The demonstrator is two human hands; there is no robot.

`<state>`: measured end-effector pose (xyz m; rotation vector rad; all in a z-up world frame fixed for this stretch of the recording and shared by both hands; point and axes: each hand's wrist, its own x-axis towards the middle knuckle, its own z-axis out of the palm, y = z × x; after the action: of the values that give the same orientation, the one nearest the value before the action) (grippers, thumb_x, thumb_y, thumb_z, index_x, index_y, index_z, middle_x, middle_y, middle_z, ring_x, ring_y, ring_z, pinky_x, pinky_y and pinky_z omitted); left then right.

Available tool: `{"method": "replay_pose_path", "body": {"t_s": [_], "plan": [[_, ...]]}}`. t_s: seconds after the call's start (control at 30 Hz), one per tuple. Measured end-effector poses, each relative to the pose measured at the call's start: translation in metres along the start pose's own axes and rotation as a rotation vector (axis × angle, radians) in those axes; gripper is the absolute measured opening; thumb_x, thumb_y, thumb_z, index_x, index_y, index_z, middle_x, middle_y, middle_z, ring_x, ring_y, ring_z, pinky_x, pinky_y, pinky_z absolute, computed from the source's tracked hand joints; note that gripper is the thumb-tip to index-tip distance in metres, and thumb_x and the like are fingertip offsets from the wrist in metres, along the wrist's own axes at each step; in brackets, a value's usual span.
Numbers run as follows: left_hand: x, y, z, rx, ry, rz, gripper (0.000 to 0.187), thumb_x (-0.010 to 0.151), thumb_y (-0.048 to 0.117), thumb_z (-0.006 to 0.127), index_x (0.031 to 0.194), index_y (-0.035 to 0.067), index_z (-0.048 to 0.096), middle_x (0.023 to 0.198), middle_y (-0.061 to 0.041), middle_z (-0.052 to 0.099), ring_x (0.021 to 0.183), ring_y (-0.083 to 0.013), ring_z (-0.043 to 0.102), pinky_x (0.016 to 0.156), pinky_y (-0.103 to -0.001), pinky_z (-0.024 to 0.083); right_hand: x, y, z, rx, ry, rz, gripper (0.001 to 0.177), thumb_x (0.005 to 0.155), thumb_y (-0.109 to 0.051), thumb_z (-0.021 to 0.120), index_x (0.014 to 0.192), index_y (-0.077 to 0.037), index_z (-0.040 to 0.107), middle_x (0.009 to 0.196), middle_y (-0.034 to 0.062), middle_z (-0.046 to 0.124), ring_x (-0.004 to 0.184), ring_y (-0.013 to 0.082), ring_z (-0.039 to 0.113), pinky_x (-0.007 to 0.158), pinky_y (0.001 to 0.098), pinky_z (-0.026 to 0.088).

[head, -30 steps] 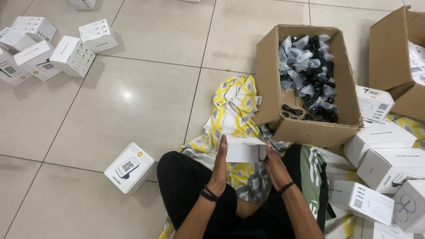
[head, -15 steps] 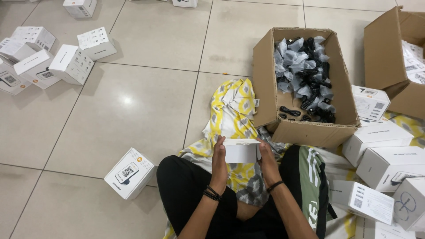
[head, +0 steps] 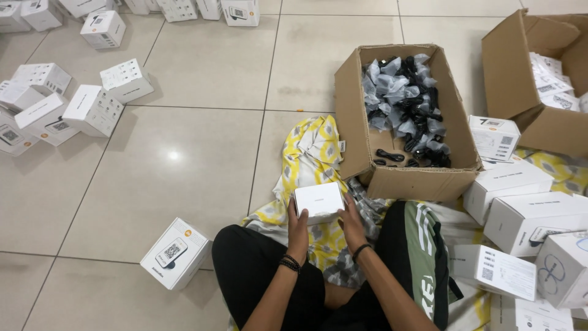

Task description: The person inspects electronic components and packs them into individual product boxes.

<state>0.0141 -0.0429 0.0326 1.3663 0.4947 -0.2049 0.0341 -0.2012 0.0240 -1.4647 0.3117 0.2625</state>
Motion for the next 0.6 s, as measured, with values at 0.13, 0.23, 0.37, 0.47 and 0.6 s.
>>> {"method": "replay_pose_path", "body": {"t_s": [0.13, 0.23, 0.37, 0.47, 0.6], "plan": [[-0.019, -0.003, 0.006, 0.009, -0.024, 0.088, 0.072, 0.097, 0.027, 0.048, 0.162, 0.011, 0.021, 0.165, -0.011, 0.033, 0.15, -0.027, 0.037, 0.121, -0.039, 0.028, -0.021, -0.034, -0.012, 0.031, 0.034, 0.159, 0.065, 0.096, -0.019, 0.044, 0.159, -0.025, 0.029, 0.16, 0.0021, 0.038, 0.141, 0.0224, 0.042, 0.112, 0.0432, 0.038], [-0.059, 0.019, 0.03, 0.126, -0.044, 0.396, 0.069, 0.1, 0.028, 0.052, 0.159, 0.004, 0.027, 0.165, -0.015, 0.032, 0.152, -0.0292, 0.033, 0.122, -0.041, 0.026, -0.049, -0.064, -0.043, 0.15, 0.051, 0.14, 0.059, 0.097, -0.022, 0.05, 0.155, -0.023, 0.04, 0.152, 0.0048, 0.049, 0.136, 0.023, 0.049, 0.108, 0.0423, 0.042], [-0.103, 0.039, 0.091, 0.275, -0.282, 0.818, 0.054, 0.106, 0.029, 0.052, 0.151, 0.001, 0.044, 0.164, -0.019, 0.042, 0.154, -0.0355, 0.039, 0.126, -0.044, 0.031, -0.095, -0.078, -0.129, 0.354, 0.254, -0.066, 0.043, 0.099, -0.025, 0.053, 0.14, -0.015, 0.055, 0.132, 0.0073, 0.061, 0.12, 0.0221, 0.057, 0.098, 0.0382, 0.048], [-0.116, 0.055, 0.151, 0.287, -0.603, 0.962, 0.05, 0.108, 0.028, 0.053, 0.15, 0.002, 0.049, 0.164, -0.018, 0.044, 0.155, -0.0371, 0.041, 0.127, -0.046, 0.034, -0.134, -0.095, -0.203, 0.44, 0.491, -0.332, 0.037, 0.098, -0.021, 0.054, 0.135, -0.013, 0.056, 0.127, 0.0067, 0.061, 0.118, 0.0216, 0.058, 0.098, 0.0391, 0.05], [-0.144, 0.088, 0.216, 0.353, -0.896, 1.005, 0.049, 0.103, 0.024, 0.058, 0.148, 0.006, 0.052, 0.161, -0.014, 0.049, 0.151, -0.0334, 0.045, 0.124, -0.045, 0.037, -0.176, -0.133, -0.284, 0.426, 0.875, -0.637, 0.041, 0.101, -0.028, 0.057, 0.139, -0.016, 0.048, 0.138, 0.0075, 0.051, 0.127, 0.0247, 0.055, 0.107, 0.0517, 0.05]]}}
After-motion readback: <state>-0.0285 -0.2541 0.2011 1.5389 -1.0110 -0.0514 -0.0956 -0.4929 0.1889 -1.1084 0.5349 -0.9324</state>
